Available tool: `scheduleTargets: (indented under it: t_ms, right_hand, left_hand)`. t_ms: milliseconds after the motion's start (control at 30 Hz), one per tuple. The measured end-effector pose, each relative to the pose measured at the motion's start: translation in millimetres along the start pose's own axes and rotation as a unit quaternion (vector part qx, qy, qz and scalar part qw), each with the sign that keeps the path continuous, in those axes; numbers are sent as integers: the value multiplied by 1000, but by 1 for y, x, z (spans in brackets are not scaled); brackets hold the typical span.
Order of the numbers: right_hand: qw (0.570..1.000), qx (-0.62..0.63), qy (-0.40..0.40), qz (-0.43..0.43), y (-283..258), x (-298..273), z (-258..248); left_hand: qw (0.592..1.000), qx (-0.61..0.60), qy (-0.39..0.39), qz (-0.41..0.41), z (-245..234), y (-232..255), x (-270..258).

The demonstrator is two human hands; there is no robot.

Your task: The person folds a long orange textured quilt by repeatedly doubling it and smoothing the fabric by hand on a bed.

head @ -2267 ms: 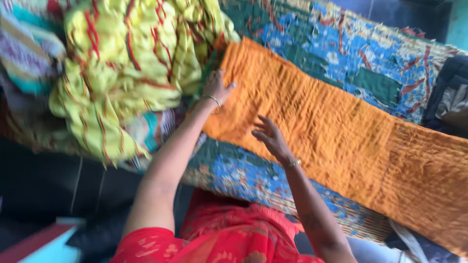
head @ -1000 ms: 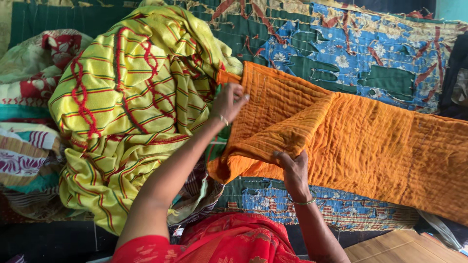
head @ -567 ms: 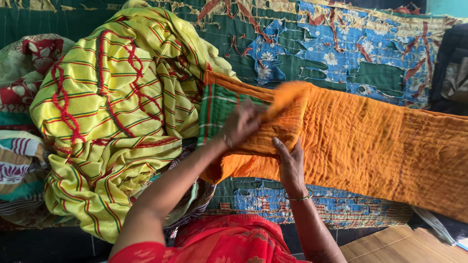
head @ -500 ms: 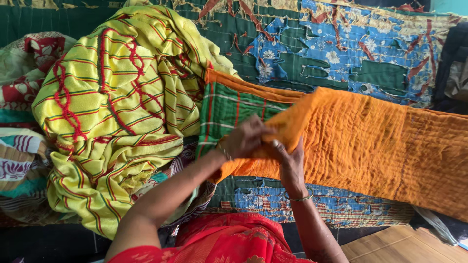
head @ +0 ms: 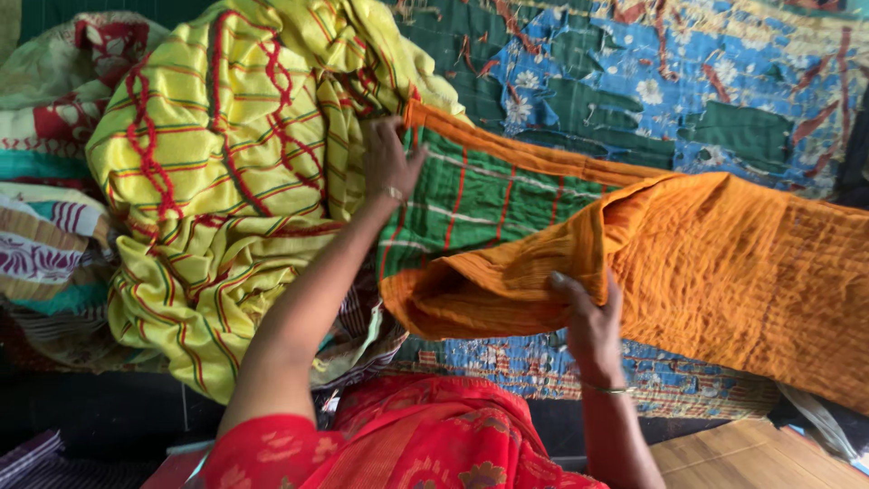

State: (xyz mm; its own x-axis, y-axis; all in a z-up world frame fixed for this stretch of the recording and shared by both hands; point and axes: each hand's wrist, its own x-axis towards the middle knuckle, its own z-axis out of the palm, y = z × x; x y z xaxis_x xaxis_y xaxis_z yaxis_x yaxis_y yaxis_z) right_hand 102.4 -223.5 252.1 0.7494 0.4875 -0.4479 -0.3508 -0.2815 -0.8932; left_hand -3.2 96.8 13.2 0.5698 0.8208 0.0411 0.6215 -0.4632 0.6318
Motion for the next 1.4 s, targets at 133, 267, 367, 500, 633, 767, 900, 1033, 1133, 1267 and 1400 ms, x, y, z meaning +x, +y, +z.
scheduleTargets:
  t_ms: [133,267,367,500,633,767,900,1033,1133,1267,1400]
  right_hand:
    - [998,19,21,63,-23,4,-10]
    - [996,81,11,21,-25,9,-12]
    - [994,105,29,17,-23,15,-11]
    - [994,93,52,28,-25,27,-2]
    - [995,95,32,22,-27,37,14]
    - [995,85,-46,-14,-21,60,38]
    - [992,58,-115,3,5,98,65]
    - [987,5,-162,-15,52,138,88]
    - [981,-90,-158,-69,87,152,96]
    - [985,-102,-131,-36,92,152,97]
    - [983,-119,-127,-51,73,142,103]
  left_hand:
    - [993,-7,-96,-62,16,-9,28]
    - [991,-57,46,116,-21,49,-2]
    - [951,-210,6,228,-56,84,-38]
    - [889,-303,-308,152,-84,83,-94]
    - [906,-241,-330,111,-88,57,-143]
    - [916,-239,-322,-12,-93,30,-183]
    - [887,-275,-330,-171,-81,7,-220]
    - [893,-325,-247,-190,-58,-27,-247]
    - [914,-254,-263,-176,-49,-45,-250]
    - [936,-122,-314,-105,-56,-42,-220]
    - [953,-82,-276,-93,-64,-9,-150]
